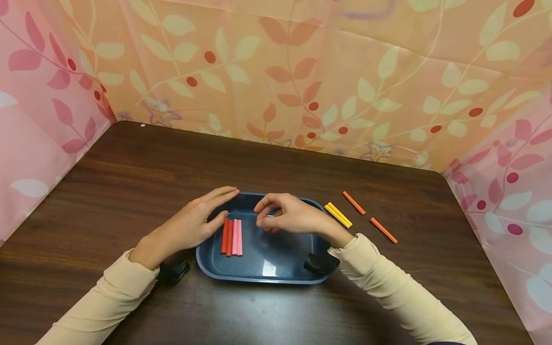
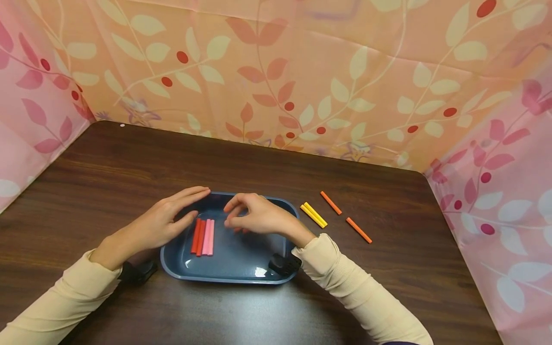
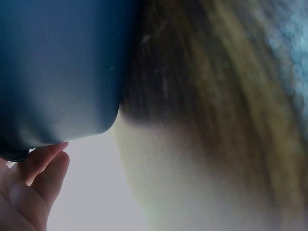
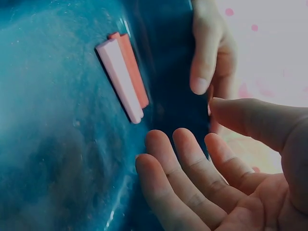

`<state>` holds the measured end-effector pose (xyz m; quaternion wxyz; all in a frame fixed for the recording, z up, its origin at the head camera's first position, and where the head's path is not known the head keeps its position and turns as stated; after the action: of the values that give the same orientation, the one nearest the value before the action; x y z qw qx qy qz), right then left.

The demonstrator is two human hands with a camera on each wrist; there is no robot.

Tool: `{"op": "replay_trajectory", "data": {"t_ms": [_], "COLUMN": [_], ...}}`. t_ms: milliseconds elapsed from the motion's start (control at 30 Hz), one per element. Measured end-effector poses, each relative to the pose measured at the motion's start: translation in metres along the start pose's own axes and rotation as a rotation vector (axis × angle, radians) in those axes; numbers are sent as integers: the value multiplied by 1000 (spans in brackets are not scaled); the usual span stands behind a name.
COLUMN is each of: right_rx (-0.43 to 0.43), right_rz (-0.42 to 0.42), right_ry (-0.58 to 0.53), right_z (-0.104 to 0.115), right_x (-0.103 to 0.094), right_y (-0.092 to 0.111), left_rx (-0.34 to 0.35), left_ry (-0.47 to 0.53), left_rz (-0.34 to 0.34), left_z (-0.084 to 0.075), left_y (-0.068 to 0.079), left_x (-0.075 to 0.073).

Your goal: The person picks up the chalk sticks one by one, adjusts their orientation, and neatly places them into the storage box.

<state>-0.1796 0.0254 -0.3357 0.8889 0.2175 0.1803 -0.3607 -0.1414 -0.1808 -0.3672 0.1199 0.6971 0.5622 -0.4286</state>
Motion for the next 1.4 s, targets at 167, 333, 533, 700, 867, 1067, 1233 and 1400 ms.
{"op": "replay_trajectory", "data": {"t_ms": [167, 333, 533, 700, 867, 1067, 1233, 1400], "right_rx": [-25, -48, -50, -34, -46, -37, -11, 6], "right_rz": [-41, -73, -119, -151, -168, -203, -224, -244], "right_ry": [2, 6, 22, 29, 27, 19, -19, -74], "right_z": [0, 1, 0, -3, -5, -12, -19, -23], "right_x": [-7, -13, -22, -30, -36, -43, -47, -53], "right_y": [8, 15, 25, 34, 42, 50, 57, 66], "left_rx": [-6, -8, -7, -7, 1, 3, 5, 12], "left_ry": [-2, 1, 5, 1, -10, -12, -10, -12], "left_rz": [4, 4, 0, -7, -12, -11, -11, -16], "left_z": [0, 0, 1, 0, 0, -1, -1, -2], "left_y": [0, 0, 1, 1, 1, 1, 1, 0], "left_x": [1, 1, 1, 1, 0, 0, 1, 0]}}
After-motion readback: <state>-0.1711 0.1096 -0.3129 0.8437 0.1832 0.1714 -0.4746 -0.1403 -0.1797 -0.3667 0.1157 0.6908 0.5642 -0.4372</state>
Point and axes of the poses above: each hand's wrist, its own y-axis away from the middle knuckle, its own x-axis out of the palm, z = x × y, the point moved 4 cm from there along -y, towards the middle knuckle, and after that the axes turned 9 degrees about -z, right-handed, at the moved point
